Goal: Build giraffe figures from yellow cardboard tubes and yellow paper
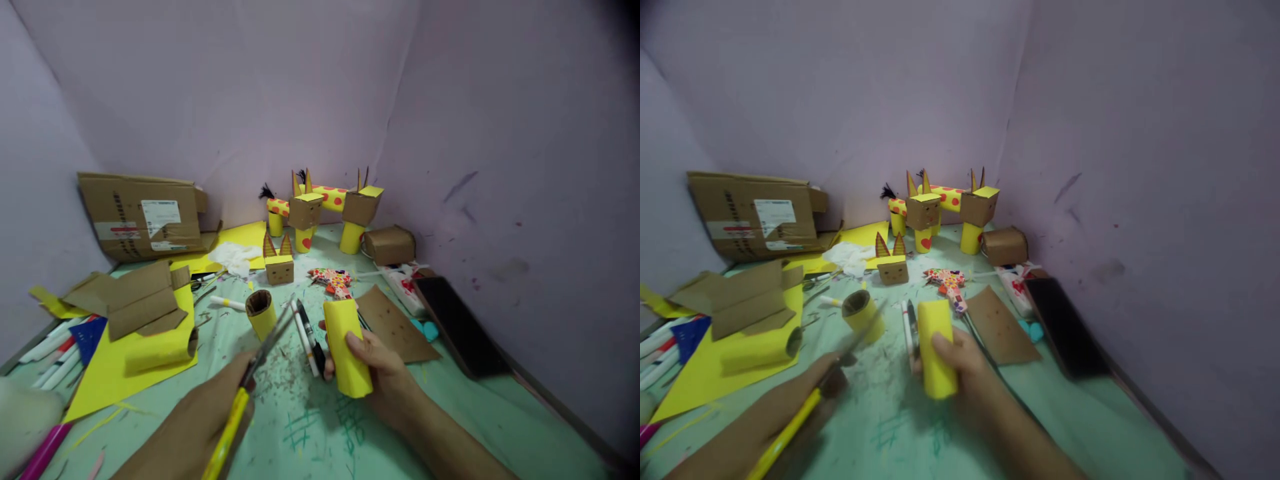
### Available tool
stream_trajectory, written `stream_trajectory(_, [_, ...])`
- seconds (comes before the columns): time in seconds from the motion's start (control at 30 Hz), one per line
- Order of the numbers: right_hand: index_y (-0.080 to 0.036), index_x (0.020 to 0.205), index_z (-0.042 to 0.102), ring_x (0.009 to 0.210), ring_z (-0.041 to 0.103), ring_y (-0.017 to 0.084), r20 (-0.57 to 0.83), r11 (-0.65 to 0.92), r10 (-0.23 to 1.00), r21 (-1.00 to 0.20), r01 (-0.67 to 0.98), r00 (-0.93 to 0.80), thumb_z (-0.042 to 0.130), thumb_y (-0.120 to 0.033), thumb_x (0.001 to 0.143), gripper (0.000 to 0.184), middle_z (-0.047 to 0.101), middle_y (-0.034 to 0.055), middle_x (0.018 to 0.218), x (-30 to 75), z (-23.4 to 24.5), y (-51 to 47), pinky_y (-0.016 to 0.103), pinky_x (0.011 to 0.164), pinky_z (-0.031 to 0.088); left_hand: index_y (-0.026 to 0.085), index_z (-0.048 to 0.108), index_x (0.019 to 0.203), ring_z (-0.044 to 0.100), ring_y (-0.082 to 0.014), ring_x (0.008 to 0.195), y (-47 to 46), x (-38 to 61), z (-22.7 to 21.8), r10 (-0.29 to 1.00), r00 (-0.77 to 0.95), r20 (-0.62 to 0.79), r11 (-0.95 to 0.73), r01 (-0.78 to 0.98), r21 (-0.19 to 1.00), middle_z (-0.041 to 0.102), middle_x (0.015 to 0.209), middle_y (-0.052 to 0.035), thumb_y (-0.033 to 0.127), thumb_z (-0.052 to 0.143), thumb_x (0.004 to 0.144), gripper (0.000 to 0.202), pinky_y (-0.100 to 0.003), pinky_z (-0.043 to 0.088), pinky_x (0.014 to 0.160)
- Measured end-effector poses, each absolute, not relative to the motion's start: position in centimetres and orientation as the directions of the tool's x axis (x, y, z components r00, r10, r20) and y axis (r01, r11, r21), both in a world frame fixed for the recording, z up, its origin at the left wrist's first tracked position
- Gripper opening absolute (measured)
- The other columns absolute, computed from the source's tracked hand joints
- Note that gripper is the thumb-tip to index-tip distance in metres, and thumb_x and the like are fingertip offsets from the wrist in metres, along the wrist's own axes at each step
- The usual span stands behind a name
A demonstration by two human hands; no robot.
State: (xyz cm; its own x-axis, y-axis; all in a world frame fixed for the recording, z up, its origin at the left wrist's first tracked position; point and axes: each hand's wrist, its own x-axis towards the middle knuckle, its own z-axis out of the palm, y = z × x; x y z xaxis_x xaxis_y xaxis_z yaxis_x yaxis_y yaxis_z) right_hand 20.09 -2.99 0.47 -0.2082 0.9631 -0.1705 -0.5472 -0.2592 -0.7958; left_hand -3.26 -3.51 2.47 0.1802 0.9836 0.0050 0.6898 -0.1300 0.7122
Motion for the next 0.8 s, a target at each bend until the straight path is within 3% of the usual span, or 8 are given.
stream_trajectory(0.2, [-0.012, 0.089, 0.067, 0.069, 0.065, 0.017, -0.248, -0.376, 0.927, -0.587, -0.717, -0.283, 0.076, -0.036, 0.065, 0.036, 0.071, 0.0090, 0.083, 20.2, 1.4, -2.6, 0.029, 0.065, 0.053, 0.025, 0.052, 0.097, 0.061, -0.0150, 0.063, -3.4, -2.0, 2.9, 0.992, 0.122, -0.038, -0.043, 0.600, 0.799, 0.067, 0.081, 0.0001, 0.038, 0.045, 0.074, 0.027, -0.022, 0.048, 0.059])
stream_trajectory(0.33, [-0.009, 0.098, 0.066, 0.071, 0.064, 0.019, -0.294, -0.507, 0.862, -0.462, -0.728, -0.413, 0.075, -0.037, 0.063, 0.046, 0.070, 0.0109, 0.090, 20.2, 1.2, -2.8, 0.031, 0.061, 0.053, 0.026, 0.056, 0.091, 0.061, -0.0150, 0.066, -3.9, -1.5, 3.2, 0.989, 0.145, -0.033, -0.067, 0.635, 0.769, 0.067, 0.078, 0.0012, 0.034, 0.048, 0.071, 0.023, -0.021, 0.047, 0.060])
stream_trajectory(0.5, [-0.010, 0.095, 0.066, 0.065, 0.062, 0.014, -0.299, -0.465, 0.885, -0.530, -0.709, -0.357, 0.076, -0.018, 0.060, 0.037, 0.068, 0.0058, 0.078, 20.1, 0.0, -2.9, 0.024, 0.056, 0.050, 0.026, 0.055, 0.095, 0.061, -0.0151, 0.070, -4.2, -1.8, 3.1, 0.978, 0.205, 0.032, -0.162, 0.660, 0.734, 0.067, 0.082, 0.0010, 0.036, 0.048, 0.074, 0.024, -0.021, 0.048, 0.063])
stream_trajectory(0.67, [-0.010, 0.081, 0.066, 0.071, 0.064, 0.018, -0.295, -0.404, 0.914, -0.605, -0.686, -0.278, 0.072, -0.019, 0.065, 0.020, 0.068, 0.0083, 0.079, 20.4, 0.2, -2.4, 0.028, 0.063, 0.052, 0.027, 0.052, 0.099, 0.063, -0.0146, 0.075, -4.1, -2.3, 2.6, 0.973, 0.232, 0.018, -0.178, 0.693, 0.699, 0.067, 0.086, 0.0018, 0.034, 0.045, 0.078, 0.023, -0.020, 0.048, 0.064])
stream_trajectory(0.8, [-0.007, 0.084, 0.067, 0.069, 0.065, 0.020, -0.357, -0.406, 0.905, -0.568, -0.716, -0.230, 0.065, -0.021, 0.065, 0.023, 0.069, 0.0111, 0.078, 20.6, 0.8, -2.4, 0.031, 0.063, 0.053, 0.027, 0.052, 0.100, 0.064, -0.0145, 0.075, -4.1, -2.4, 2.3, 0.969, 0.244, 0.048, -0.206, 0.682, 0.701, 0.067, 0.085, 0.0019, 0.033, 0.046, 0.078, 0.023, -0.019, 0.048, 0.065])
